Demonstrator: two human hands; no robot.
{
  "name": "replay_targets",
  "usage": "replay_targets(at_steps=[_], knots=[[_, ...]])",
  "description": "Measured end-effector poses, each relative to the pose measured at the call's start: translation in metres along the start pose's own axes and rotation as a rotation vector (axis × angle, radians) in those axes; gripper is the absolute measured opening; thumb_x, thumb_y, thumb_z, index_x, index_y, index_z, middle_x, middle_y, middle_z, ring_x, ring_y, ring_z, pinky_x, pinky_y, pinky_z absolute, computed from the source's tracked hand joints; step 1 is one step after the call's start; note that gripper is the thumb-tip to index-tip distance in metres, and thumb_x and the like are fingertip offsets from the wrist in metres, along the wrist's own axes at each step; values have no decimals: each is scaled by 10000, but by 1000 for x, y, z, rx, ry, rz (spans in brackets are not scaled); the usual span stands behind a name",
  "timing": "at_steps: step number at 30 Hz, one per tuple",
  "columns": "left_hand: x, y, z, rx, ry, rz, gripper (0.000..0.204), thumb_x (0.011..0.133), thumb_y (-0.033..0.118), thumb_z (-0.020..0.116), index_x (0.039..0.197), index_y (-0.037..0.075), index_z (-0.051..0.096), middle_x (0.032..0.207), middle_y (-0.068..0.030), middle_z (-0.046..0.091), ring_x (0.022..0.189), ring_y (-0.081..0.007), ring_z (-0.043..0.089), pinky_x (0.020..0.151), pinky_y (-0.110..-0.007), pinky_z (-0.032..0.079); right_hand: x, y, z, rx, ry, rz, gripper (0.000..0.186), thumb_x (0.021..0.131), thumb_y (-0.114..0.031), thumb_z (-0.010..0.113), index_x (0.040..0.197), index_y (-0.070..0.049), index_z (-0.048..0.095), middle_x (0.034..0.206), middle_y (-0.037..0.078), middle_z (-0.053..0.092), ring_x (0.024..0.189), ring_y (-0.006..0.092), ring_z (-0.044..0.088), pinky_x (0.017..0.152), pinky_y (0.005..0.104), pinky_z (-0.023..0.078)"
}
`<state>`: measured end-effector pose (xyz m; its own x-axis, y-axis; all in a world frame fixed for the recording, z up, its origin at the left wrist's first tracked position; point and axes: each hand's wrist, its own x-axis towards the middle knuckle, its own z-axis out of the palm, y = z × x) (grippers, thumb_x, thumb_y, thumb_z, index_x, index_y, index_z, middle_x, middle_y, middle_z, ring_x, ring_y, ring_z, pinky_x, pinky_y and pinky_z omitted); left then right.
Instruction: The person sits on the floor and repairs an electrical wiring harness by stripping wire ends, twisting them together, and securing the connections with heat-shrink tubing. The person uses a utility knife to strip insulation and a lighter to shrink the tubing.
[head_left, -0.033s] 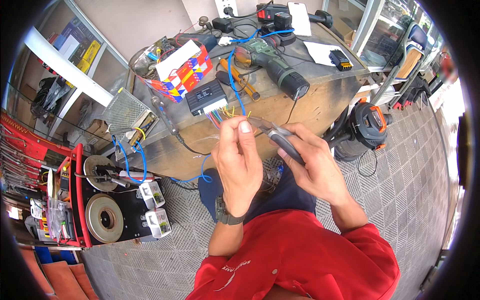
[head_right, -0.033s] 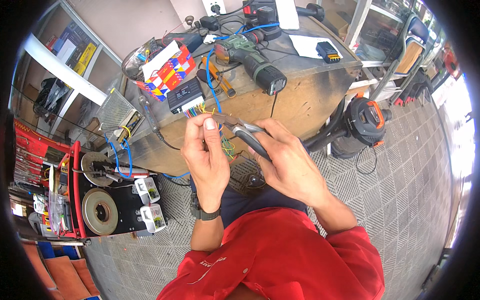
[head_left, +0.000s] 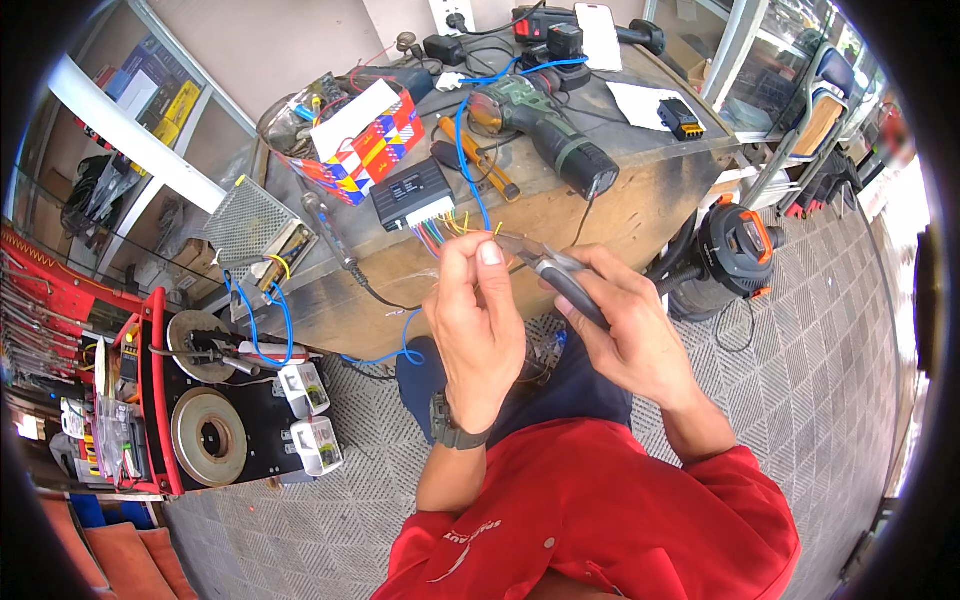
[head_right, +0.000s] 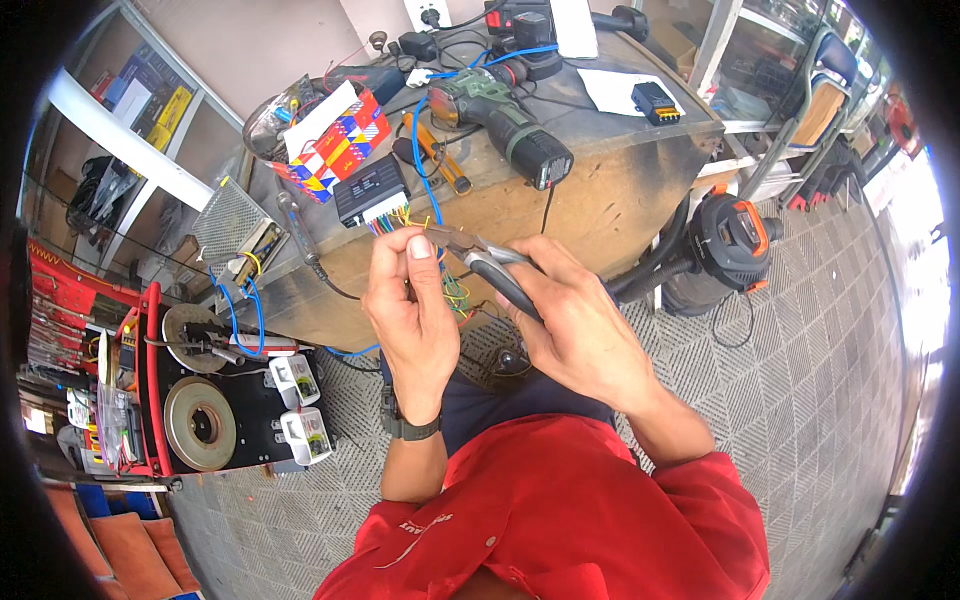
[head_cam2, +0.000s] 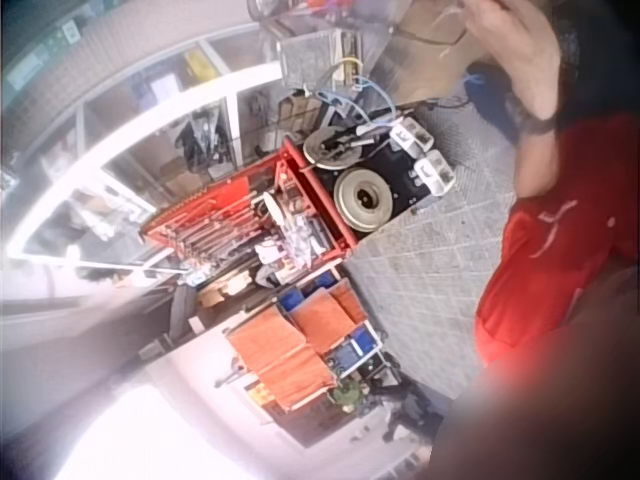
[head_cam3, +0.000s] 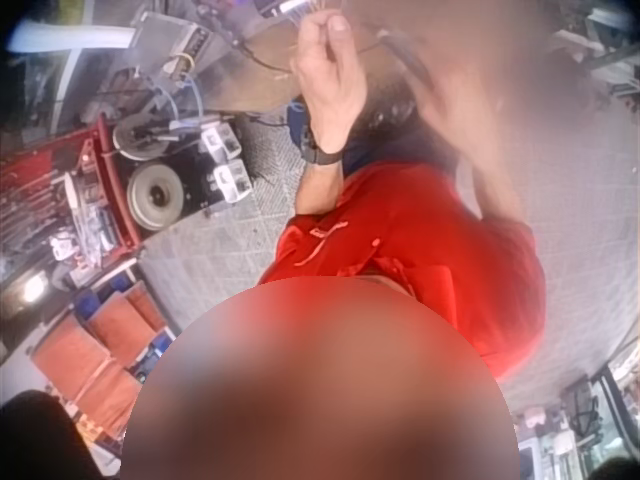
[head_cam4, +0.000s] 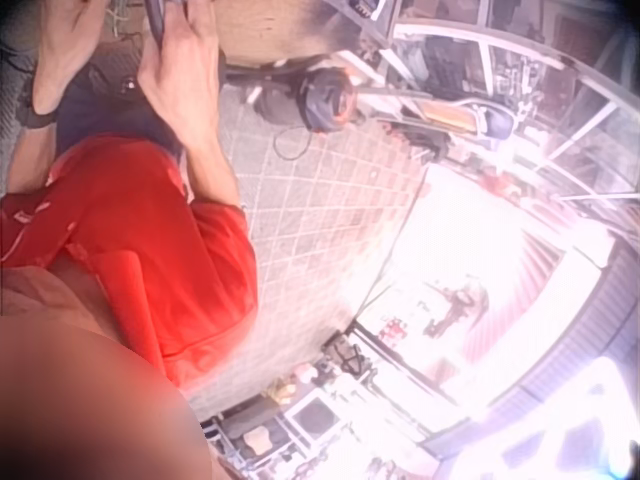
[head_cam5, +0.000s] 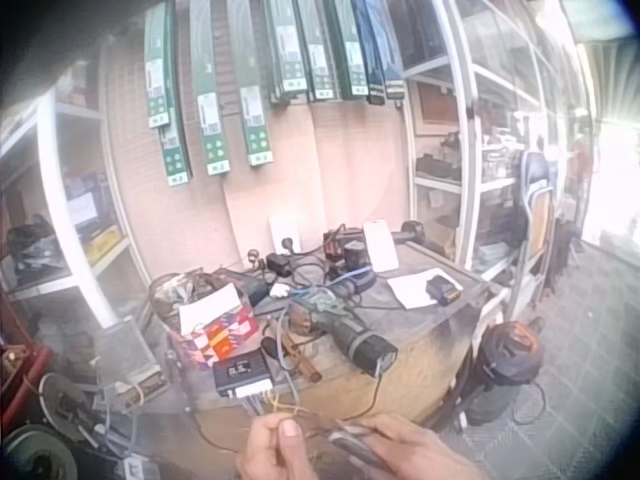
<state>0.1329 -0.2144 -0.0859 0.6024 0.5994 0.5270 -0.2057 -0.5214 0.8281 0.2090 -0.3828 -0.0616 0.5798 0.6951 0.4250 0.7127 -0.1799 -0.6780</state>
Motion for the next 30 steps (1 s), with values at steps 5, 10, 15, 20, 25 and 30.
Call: replay_targets(at_steps=[5,10,15,20,25,30], knots=[[2,0,-1,19,-13,4,194,1215,184,581,1200,-2,635,786,-105,682,643,-173,615,618,-374,478,1,-2,0,-3,1,-5,250,1033,-13,753,1277,40,763,1270,199,735,1099,413,749,923,459,604],[2,2,-4,91,-20,41,186,1219,173,560,1199,0,626,805,-156,687,656,-306,665,632,-444,499,4,-2,-3,-31,-39,-19,258,1031,-18,756,1284,31,755,1271,186,724,1093,417,745,917,466,605],[1,6,-4,133,-39,21,168,1217,153,546,1208,-1,611,819,-196,680,693,-391,684,648,-487,502,6,0,-4,-21,-57,-57,269,1018,-35,757,1273,41,719,1245,215,689,1126,456,707,966,527,576],[2,-2,-6,143,-101,104,163,1174,117,575,1086,-10,626,790,-193,652,632,-369,611,620,-489,454,6,-1,-13,54,-94,22,190,1035,-129,812,1113,35,757,1031,172,679,913,405,688,806,474,557],[5,-20,-27,-237,-343,254,243,1064,130,669,894,-6,560,712,-91,512,594,-213,465,587,-389,343,12,24,-37,348,-292,-25,290,1064,-239,841,996,31,761,904,84,650,756,225,626,677,367,486],[1,-32,0,-774,-246,-65,626,995,253,872,736,165,309,693,73,422,659,-70,378,603,-287,264,-4,41,22,998,-256,190,463,1200,-352,660,915,7,728,857,-29,556,731,73,472,641,295,393]])
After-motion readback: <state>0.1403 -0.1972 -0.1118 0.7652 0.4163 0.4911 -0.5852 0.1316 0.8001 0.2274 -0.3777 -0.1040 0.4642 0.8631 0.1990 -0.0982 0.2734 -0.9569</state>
